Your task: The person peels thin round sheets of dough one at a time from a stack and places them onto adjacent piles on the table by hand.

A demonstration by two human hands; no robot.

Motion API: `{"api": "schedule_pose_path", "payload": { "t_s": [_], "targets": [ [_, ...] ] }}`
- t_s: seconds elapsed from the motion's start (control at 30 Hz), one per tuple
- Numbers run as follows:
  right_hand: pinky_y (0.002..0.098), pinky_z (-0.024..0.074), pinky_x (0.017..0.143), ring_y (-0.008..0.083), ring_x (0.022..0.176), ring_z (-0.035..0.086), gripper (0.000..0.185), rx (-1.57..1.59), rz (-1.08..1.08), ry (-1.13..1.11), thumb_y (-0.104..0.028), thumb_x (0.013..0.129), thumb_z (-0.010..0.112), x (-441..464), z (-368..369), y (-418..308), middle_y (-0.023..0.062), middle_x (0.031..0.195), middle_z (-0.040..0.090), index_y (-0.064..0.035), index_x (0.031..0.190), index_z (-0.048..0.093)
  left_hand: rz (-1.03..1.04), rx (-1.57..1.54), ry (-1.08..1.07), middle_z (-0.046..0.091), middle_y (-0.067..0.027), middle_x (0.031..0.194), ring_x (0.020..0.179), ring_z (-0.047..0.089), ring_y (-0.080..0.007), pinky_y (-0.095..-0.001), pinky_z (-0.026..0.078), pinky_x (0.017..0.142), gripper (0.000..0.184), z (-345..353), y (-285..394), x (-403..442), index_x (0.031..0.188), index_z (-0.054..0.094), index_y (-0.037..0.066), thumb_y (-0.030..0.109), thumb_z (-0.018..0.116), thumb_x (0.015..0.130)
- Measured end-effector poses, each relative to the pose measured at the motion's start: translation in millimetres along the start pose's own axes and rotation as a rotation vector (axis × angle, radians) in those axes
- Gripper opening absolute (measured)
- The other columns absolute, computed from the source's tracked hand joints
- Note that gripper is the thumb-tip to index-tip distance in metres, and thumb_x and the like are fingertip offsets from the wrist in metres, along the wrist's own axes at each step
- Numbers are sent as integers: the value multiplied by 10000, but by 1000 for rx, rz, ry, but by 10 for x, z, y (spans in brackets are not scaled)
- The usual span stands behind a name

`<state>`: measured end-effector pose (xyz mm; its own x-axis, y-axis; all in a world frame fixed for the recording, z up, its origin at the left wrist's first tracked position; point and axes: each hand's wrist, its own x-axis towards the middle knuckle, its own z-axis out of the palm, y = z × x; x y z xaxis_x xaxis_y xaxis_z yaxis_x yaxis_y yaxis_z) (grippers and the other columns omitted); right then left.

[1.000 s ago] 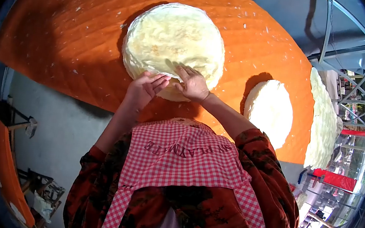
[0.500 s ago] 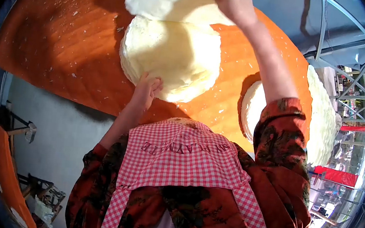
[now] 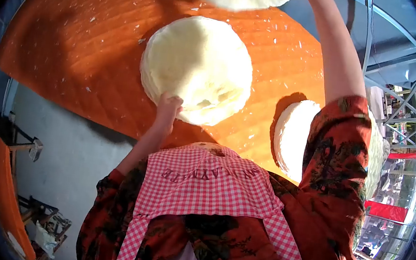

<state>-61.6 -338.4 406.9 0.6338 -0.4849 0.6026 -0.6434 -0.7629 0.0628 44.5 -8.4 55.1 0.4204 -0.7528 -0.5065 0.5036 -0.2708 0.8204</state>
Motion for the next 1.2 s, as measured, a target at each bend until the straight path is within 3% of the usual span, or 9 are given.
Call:
{"api": "schedule_pose_path", "payload": {
  "t_s": [0.17,0.23,0.4,0.5,0.7,0.9,1.03,1.07,1.2],
  "targets": [
    [394,491,529,335,587,607,127,-33,-210,-174,-84,783,601,-1237,138,-789,148,743,645,-112,867,692,420,258,210,470,-136,1175,962,540,-189,-277,486,739,457,-314,-156,187,1263,410,-31,33,536,828],
    [417,494,557,300,649,633,256,171,-190,-31,-14,711,534,-2024,726,-939,127,740,649,-131,884,682,321,181,184,508,-126,1113,891,561,-175,-268,485,725,425,-317,-125,168,1234,420,-36,38,532,830],
    [398,487,542,277,613,626,209,184,-83,-409,-67,715,569,-3434,1663,-1037,111,695,639,-133,881,677,128,4,80,592,-100,978,794,593,-165,-255,484,698,387,-251,32,75,1206,438,-42,52,526,841],
    [404,478,515,279,546,607,144,211,-24,-254,-79,712,558,-3220,1483,-1049,103,619,619,-134,803,656,35,5,-21,613,-107,971,810,605,-177,-271,489,711,395,-270,41,74,1211,442,-38,69,534,842],
    [373,501,651,253,793,627,153,216,-69,-399,-122,736,585,-3426,1447,-1282,100,858,638,-84,884,597,-78,-319,-199,581,-139,1057,904,605,-236,-359,511,800,383,-125,155,65,1215,417,-16,58,479,845],
    [462,418,904,299,1049,552,532,274,-54,-248,-312,714,688,-3430,1233,-1519,123,1081,607,-67,1164,544,-148,-557,-434,521,-167,1191,1049,570,-297,-424,493,907,411,-167,144,92,1257,371,-1,36,444,855],
    [385,505,717,297,859,645,350,314,9,-486,-252,725,676,-3551,1763,-1125,158,992,660,-83,1031,657,-163,-643,-483,471,-162,1245,1088,544,-288,-421,470,955,407,-54,209,40,1274,357,-3,46,446,880],
    [397,506,610,315,681,641,176,204,84,-588,-155,725,630,-3222,1598,-1104,160,777,661,-90,871,703,-162,-650,-484,455,-161,1253,1094,539,-287,-415,468,960,413,-17,235,14,1277,348,-6,39,449,879],
    [428,491,556,332,644,621,162,30,53,-227,-100,692,617,-1818,764,-654,160,731,640,-86,829,700,10,-168,-79,455,-125,1181,1074,531,-243,-334,466,911,475,-26,71,27,1274,360,-4,11,540,835]
  ]
}}
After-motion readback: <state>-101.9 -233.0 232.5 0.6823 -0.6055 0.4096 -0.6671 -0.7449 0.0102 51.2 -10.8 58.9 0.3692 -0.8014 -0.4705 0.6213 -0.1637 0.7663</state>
